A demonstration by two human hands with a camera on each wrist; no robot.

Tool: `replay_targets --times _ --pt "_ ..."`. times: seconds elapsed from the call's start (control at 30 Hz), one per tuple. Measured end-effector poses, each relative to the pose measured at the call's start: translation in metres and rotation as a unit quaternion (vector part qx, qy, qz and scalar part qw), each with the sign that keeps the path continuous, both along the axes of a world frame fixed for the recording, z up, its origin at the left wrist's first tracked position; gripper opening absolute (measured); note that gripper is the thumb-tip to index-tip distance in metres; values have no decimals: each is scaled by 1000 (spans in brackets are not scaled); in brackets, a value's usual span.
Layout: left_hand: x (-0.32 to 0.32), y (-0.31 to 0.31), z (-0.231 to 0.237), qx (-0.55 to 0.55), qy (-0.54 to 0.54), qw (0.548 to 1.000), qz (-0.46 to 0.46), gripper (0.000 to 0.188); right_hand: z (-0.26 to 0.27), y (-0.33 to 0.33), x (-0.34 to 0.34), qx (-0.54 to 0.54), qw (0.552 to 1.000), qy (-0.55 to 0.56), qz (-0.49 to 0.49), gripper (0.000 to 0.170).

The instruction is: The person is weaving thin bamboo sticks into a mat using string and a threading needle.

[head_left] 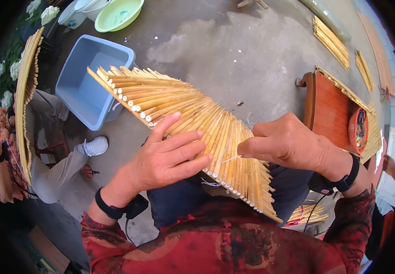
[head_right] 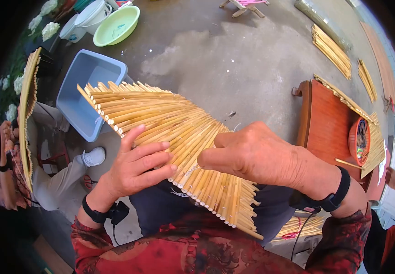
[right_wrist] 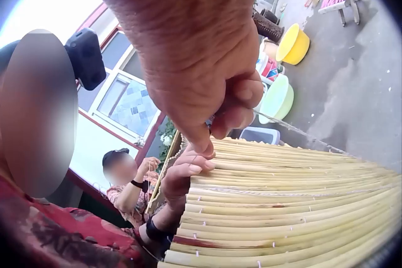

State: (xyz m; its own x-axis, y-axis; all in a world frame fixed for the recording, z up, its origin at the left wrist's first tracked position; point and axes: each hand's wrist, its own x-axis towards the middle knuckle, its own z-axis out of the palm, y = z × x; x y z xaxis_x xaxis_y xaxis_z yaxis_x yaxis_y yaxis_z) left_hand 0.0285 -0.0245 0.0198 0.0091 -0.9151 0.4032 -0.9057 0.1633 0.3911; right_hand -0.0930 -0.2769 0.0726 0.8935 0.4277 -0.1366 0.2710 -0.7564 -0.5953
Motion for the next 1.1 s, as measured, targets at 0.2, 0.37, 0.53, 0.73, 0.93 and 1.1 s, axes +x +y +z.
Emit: replay_targets --times 0.2,0.37,0.53,0.73,0.93,1.1 --pt "-7 10 -5 -11 -47 995 89 20 -5 9 0 16 1000 22 16 11" --pt "-8 14 -7 2 -31 996 87 19 -14 12 4 41 998 35 25 12" --pt "-7 11 -7 -10 -30 996 83 20 -11 7 4 39 998 21 34 15" --pt "-7 12 -6 -9 -29 996 82 21 -8 9 3 32 999 0 37 16" --pt "-7 10 -5 -11 -24 996 83 21 -7 10 4 17 999 -21 44 14" --pt "-5 9 -5 -15 -22 996 81 20 -5 11 6 -7 998 -26 50 13"
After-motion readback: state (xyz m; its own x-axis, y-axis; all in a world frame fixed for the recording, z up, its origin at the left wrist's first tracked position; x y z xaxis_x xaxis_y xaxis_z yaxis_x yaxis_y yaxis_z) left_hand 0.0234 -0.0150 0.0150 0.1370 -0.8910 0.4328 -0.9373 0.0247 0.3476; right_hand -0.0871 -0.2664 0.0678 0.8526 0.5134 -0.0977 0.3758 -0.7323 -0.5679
